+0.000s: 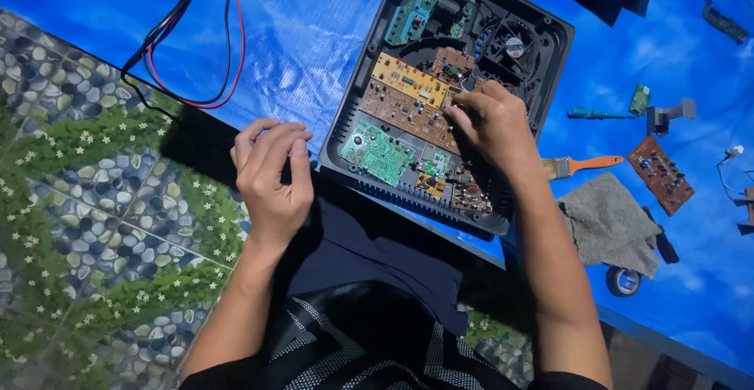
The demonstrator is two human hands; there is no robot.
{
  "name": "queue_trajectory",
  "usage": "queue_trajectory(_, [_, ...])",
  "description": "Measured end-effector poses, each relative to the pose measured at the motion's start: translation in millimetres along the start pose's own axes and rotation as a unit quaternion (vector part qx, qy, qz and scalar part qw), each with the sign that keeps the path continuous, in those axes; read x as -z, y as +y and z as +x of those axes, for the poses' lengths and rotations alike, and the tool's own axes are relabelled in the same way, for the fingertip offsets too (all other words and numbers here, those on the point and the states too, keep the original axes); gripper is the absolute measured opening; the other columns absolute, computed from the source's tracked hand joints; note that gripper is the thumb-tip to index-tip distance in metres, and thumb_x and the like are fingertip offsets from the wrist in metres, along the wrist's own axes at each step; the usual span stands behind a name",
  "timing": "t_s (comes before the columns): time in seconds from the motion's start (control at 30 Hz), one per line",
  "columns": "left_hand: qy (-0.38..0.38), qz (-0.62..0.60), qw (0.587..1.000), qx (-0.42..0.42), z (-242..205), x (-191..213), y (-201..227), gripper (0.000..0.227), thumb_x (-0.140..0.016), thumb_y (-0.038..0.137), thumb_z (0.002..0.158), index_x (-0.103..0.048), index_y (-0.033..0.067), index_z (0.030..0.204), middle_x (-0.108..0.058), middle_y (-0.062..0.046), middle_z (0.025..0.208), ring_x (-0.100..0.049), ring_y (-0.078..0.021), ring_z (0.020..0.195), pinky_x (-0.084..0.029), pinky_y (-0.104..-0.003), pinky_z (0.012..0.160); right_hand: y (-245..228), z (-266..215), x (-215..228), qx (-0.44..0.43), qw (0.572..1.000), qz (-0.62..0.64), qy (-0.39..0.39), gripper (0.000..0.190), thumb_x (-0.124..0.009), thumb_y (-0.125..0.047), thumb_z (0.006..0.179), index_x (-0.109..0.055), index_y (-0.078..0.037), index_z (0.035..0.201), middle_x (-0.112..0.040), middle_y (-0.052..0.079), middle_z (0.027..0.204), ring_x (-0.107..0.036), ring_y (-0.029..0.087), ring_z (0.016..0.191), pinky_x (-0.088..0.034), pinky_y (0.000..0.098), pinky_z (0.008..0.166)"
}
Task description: The person works on an open electronic device, manipulating wires and components on the circuit boards. They use a multimeter to test connections and handle various small parts and tools on the blue work surface.
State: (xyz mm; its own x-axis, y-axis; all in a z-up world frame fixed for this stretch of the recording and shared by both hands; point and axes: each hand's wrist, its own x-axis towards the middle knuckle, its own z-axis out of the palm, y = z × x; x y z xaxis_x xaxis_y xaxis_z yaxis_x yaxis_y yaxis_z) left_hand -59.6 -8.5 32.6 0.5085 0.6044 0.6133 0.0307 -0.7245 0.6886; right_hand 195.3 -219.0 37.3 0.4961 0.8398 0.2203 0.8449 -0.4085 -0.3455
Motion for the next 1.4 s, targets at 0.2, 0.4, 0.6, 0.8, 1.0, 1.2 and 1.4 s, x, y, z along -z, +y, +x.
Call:
queue_trajectory(0.2, [-0.01,-0.01,1.0,0.008,-1.3,-0.8,1.6,0.019,-0.058,0.008,0.105,-0.077,0.0072,0.1,-0.075,-0.007,0.103,-0.062,-0.0345,0.111,-0.044,-0.043,0.092,5.2,-1.9,-6.8,-0.002,0.999,0.028,0.017,0.014,-0.086,-0.008,0.09,-0.081,0.0,0.101,-0.068,0.016,0.086,-0.069,0.027,0.071,-0.055,0.0311,0.06])
queue_trajectory(0.4, [-0.006,-0.004,1.0,0.009,-2.5,2.1,1.8,0.019,-0.059,0.009,0.105,-0.077,0.0077,0.1,-0.075,-0.006,0.102,-0.063,-0.0337,0.11,-0.045,-0.042,0.091,5.2,-5.7,-2.3,0.013,0.997,0.023,0.067,0.017,-0.086,-0.014,0.096,-0.081,0.0,0.104,-0.067,0.014,0.086,-0.068,0.028,0.073,-0.055,0.0327,0.061])
queue_trajectory(0.6, [0.007,-0.006,1.0,-0.029,-4.0,0.0,7.5,0.015,-0.064,0.005,0.1,-0.078,0.0051,0.105,-0.076,-0.007,0.101,-0.064,-0.0331,0.101,-0.045,-0.04,0.09,-26.6,-16.7,26.9,0.045,0.99,0.11,0.078,0.031,-0.066,0.011,0.092,-0.079,-0.001,0.118,-0.074,0.018,0.1,-0.072,0.04,0.088,-0.059,0.0452,0.079])
queue_trajectory(0.8, [-0.037,-0.078,0.996,-0.038,-28.9,-26.9,24.6,0.027,-0.075,0.013,0.091,-0.073,0.0035,0.116,-0.076,-0.01,0.107,-0.066,-0.0353,0.101,-0.044,-0.044,0.087,-101.2,-43.8,35.5,-0.003,0.953,0.294,0.074,0.021,-0.064,-0.001,0.092,-0.078,-0.002,0.108,-0.079,0.012,0.089,-0.076,0.034,0.079,-0.061,0.0424,0.079])
queue_trajectory(1.0, [-0.155,-0.191,0.969,-0.027,-26.9,-35.3,67.4,0.035,-0.072,0.019,0.095,-0.069,0.0,0.124,-0.077,-0.012,0.099,-0.069,-0.0309,0.095,-0.046,-0.043,0.087,-136.6,-71.9,19.2,-0.038,0.918,0.379,0.115,0.02,-0.068,0.0,0.09,-0.08,0.002,0.106,-0.081,0.016,0.095,-0.079,0.039,0.087,-0.062,0.0458,0.079])
queue_trajectory(1.2, [-0.141,-0.139,0.978,-0.062,-38.0,-39.2,76.2,0.032,-0.08,0.023,0.09,-0.075,0.0054,0.115,-0.078,-0.006,0.101,-0.072,-0.0275,0.087,-0.05,-0.038,0.082,-136.4,-98.5,-6.8,-0.025,0.937,0.275,0.214,0.019,-0.076,0.003,0.085,-0.079,0.004,0.103,-0.08,0.021,0.097,-0.079,0.04,0.085,-0.064,0.0481,0.076])
queue_trajectory(1.4, [-0.13,-0.189,0.973,-0.036,-33.6,-35.5,84.9,0.014,-0.078,0.007,0.088,-0.082,0.0065,0.101,-0.074,-0.003,0.071,-0.07,-0.0229,0.064,-0.053,-0.033,0.07,-142.3,-93.2,9.7,0.004,0.968,0.153,0.198,0.011,-0.071,-0.002,0.092,-0.079,-0.004,0.099,-0.072,0.014,0.088,-0.069,0.034,0.069,-0.06,0.0429,0.066])
